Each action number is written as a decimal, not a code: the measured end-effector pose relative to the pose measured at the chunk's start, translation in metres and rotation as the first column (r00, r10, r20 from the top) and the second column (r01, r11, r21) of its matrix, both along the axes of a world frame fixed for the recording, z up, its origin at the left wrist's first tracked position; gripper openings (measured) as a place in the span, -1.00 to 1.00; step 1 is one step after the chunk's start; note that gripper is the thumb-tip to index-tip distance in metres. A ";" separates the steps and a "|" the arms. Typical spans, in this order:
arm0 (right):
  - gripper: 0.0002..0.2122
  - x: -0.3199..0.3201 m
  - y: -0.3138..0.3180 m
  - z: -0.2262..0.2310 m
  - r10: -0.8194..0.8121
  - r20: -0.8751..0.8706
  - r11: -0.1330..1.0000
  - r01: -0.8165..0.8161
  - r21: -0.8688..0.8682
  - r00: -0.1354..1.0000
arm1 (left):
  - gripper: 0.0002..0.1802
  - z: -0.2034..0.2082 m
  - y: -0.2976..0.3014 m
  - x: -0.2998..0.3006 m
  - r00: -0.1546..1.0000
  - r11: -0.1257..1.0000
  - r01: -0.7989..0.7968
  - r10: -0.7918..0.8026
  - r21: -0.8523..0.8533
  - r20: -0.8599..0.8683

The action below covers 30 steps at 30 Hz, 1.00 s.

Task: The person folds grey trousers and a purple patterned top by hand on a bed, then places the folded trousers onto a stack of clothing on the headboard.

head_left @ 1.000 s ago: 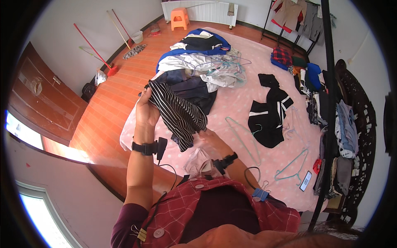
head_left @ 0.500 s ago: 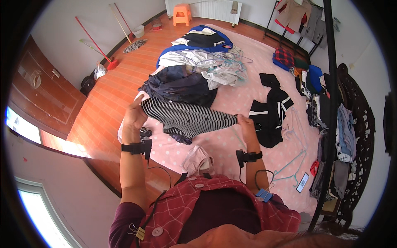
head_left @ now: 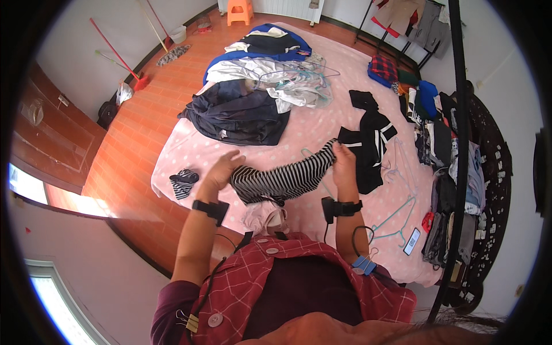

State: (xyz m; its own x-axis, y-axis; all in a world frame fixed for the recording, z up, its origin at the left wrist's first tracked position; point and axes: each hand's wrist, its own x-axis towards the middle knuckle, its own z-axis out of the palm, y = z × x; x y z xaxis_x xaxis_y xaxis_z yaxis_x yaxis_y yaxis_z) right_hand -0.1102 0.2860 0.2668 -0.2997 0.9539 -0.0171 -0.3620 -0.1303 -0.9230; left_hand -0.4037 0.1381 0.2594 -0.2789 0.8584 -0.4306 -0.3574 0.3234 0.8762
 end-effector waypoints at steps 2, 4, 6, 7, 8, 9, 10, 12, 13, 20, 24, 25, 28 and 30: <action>-0.86 0.003 0.006 0.009 -0.070 -0.055 0.993 0.065 -0.098 0.996 | -0.37 0.014 -0.002 -0.025 0.970 0.990 0.141 -0.141 -0.015 -0.197; -0.88 0.010 0.011 0.020 -0.052 0.029 0.995 0.054 -0.088 0.998 | -0.38 0.038 -0.002 -0.032 0.938 0.979 0.203 -0.203 -0.031 -0.279; -0.89 0.000 0.012 0.030 -0.068 0.004 0.994 0.069 -0.080 0.998 | -0.38 0.051 0.007 -0.029 0.880 0.970 0.243 -0.219 0.002 -0.422; -0.89 -0.003 0.016 0.031 -0.069 0.011 0.994 0.070 -0.088 0.998 | -0.33 0.060 0.013 -0.026 0.890 0.962 0.272 -0.244 0.017 -0.385; -0.89 -0.006 0.022 0.032 -0.070 0.018 0.993 0.072 -0.095 0.997 | -0.28 0.066 0.020 -0.027 0.839 0.943 0.333 -0.289 0.017 -0.461; -0.90 -0.005 0.031 0.029 -0.065 0.014 0.993 0.066 -0.101 0.998 | -0.27 0.076 0.026 -0.027 0.769 0.921 0.386 -0.356 -0.059 -0.531; -0.91 0.000 0.048 0.013 -0.037 -0.076 0.997 0.032 -0.073 0.996 | -0.25 0.085 0.035 -0.026 0.686 0.890 0.437 -0.425 -0.133 -0.590; -0.91 -0.003 0.067 0.000 -0.135 -0.114 0.991 0.134 -0.015 0.984 | -0.25 0.077 0.049 -0.037 0.562 0.847 0.519 -0.441 -0.117 -0.700; -0.91 -0.001 0.074 -0.003 -0.182 -0.092 0.982 0.185 0.026 0.979 | -0.26 0.078 0.055 -0.042 0.482 0.815 0.561 -0.465 -0.145 -0.743; -0.84 0.038 0.058 -0.022 -0.360 0.151 0.915 0.317 0.249 0.921 | -0.57 0.064 0.062 -0.019 0.128 0.849 0.475 -0.327 -0.232 -0.936; -0.83 0.090 -0.004 -0.087 -0.347 0.471 0.936 0.270 0.225 0.811 | -0.57 -0.036 0.029 0.016 0.166 0.812 0.486 -0.449 -0.323 -0.878; -0.82 0.102 -0.023 -0.113 -0.315 0.447 0.947 0.311 0.086 0.837 | -0.60 -0.063 0.018 0.024 0.270 0.808 0.509 -0.478 -0.298 -0.836; -0.82 0.131 -0.077 -0.179 -0.323 0.366 0.868 0.427 -0.253 0.873 | -0.56 -0.150 -0.014 0.043 0.614 0.836 0.508 -0.520 -0.206 -0.594; -0.81 0.163 -0.105 -0.234 -0.244 0.538 0.862 0.435 -0.261 0.806 | -0.49 -0.185 -0.036 0.059 0.830 0.917 0.399 -0.349 0.025 -0.436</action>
